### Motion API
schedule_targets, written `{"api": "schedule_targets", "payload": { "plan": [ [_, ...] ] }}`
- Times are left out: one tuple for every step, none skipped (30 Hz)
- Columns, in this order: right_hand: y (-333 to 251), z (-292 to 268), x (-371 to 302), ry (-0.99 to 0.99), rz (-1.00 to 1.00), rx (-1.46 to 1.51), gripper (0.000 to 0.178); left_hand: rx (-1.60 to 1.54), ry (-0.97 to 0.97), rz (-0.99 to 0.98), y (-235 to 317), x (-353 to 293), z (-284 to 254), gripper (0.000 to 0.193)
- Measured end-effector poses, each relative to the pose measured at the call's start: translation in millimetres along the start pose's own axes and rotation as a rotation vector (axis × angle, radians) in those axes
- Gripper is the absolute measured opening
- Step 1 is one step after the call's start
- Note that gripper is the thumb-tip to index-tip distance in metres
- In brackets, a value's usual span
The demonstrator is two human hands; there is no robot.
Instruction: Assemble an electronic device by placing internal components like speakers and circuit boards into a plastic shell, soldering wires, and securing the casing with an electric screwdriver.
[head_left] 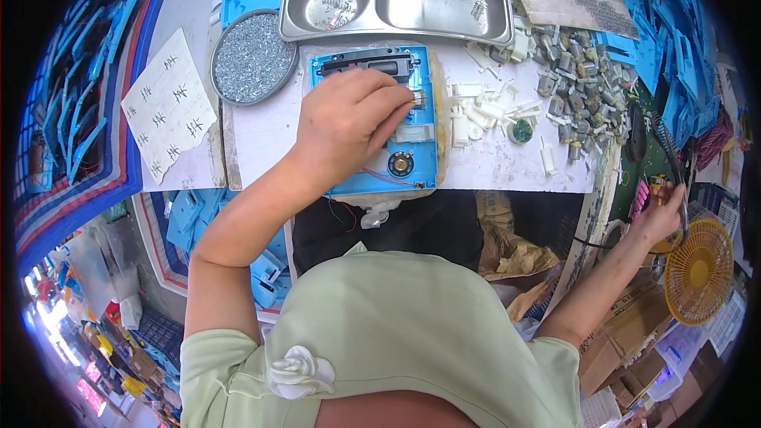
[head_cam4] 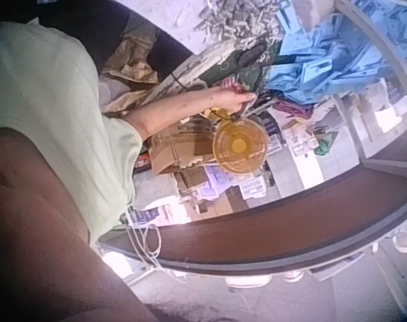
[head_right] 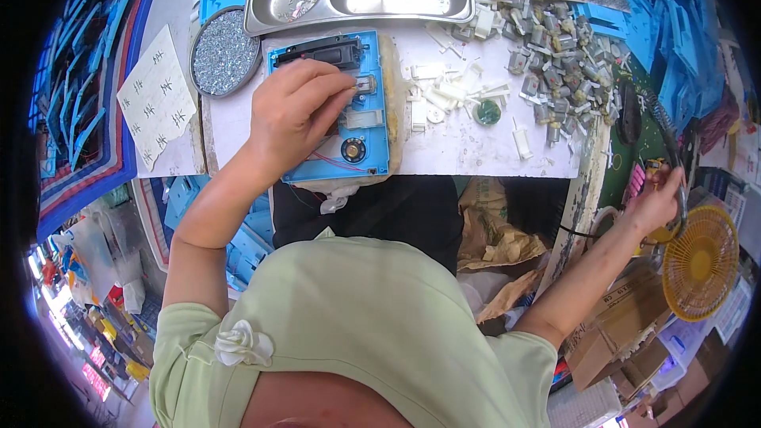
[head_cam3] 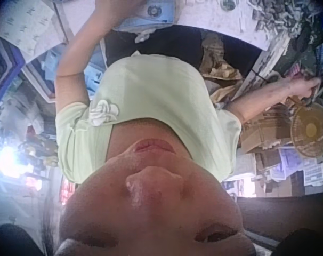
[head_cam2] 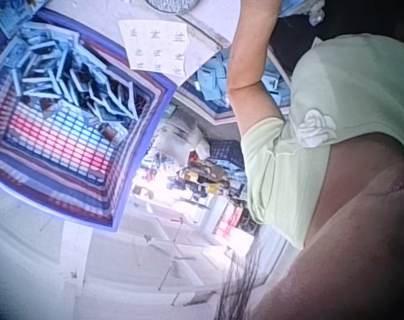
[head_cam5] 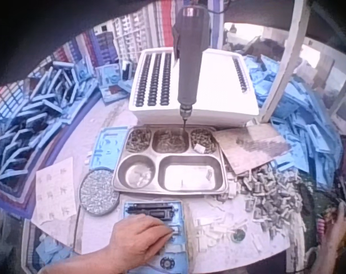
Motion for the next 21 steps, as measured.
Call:
{"api": "schedule_targets", "payload": {
  "plan": [
    [-9,2,-4,0.052,-0.04,-0.021,0.022,0.06,-0.003,0.027,1,2,0,0.013],
    [-17,-8,-7,0.15,-0.032,-0.034,0.022,0.122,-0.007,0.052,3,3,-1,0.013],
    [-33,-6,-26,0.159,-0.121,0.0,0.023,0.133,0.0,0.047,3,3,-1,0.015],
    [-36,-24,-27,0.158,-0.148,0.049,0.023,0.143,0.006,0.043,2,3,0,0.017],
    [-40,-43,-29,0.161,-0.178,0.098,0.023,0.15,0.014,0.042,2,3,1,0.019],
    [-39,-54,-37,0.075,-0.214,0.113,0.023,0.155,0.009,0.035,2,3,1,0.019],
    [-37,-63,-44,-0.012,-0.25,0.129,0.023,0.161,0.005,0.027,1,4,0,0.02],
    [-37,-57,-54,-0.081,-0.239,0.145,0.023,0.166,0.0,0.023,2,4,0,0.02],
    [-38,-49,-65,-0.152,-0.226,0.159,0.023,0.148,-0.012,0.008,2,4,0,0.02],
    [-44,-11,-99,-0.206,-0.164,0.174,0.025,0.132,-0.026,-0.005,2,4,0,0.021],
    [-46,26,-135,-0.256,-0.102,0.194,0.026,0.118,-0.04,-0.014,3,3,0,0.021],
    [-42,57,-167,-0.283,-0.093,0.138,0.028,0.126,-0.05,-0.01,5,3,1,0.02],
    [-42,84,-191,-0.31,-0.09,0.067,0.029,0.119,-0.056,-0.011,4,3,2,0.02],
    [-39,104,-205,-0.558,-0.161,0.061,0.029,0.116,-0.059,-0.014,2,3,3,0.02],
    [-37,121,-219,-0.806,-0.23,0.057,0.029,0.114,-0.063,-0.015,2,3,4,0.02],
    [-37,137,-231,-0.88,-0.261,0.05,0.028,0.112,-0.067,-0.016,2,4,4,0.02],
    [-38,154,-241,-0.957,-0.292,0.046,0.027,0.115,-0.069,-0.019,1,4,4,0.02],
    [-40,166,-248,-1.01,-0.311,0.029,0.026,0.114,-0.071,-0.026,2,4,4,0.02],
    [-41,177,-253,-1.062,-0.329,0.011,0.025,0.112,-0.074,-0.032,2,4,3,0.02],
    [-42,186,-258,-1.069,-0.397,0.033,0.025,0.109,-0.076,-0.038,3,4,3,0.02],
    [-44,192,-261,-1.092,-0.422,0.013,0.025,0.11,-0.08,-0.038,2,3,3,0.02]
  ]
}}
Point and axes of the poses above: each hand's wrist, its own x-axis towards the middle knuckle, its own z-axis out of the palm, y = z × x, the point moved 4 cm from there along x, towards the middle knuckle, and after that the axes turned 5 degrees about z, right-handed, at the moved point
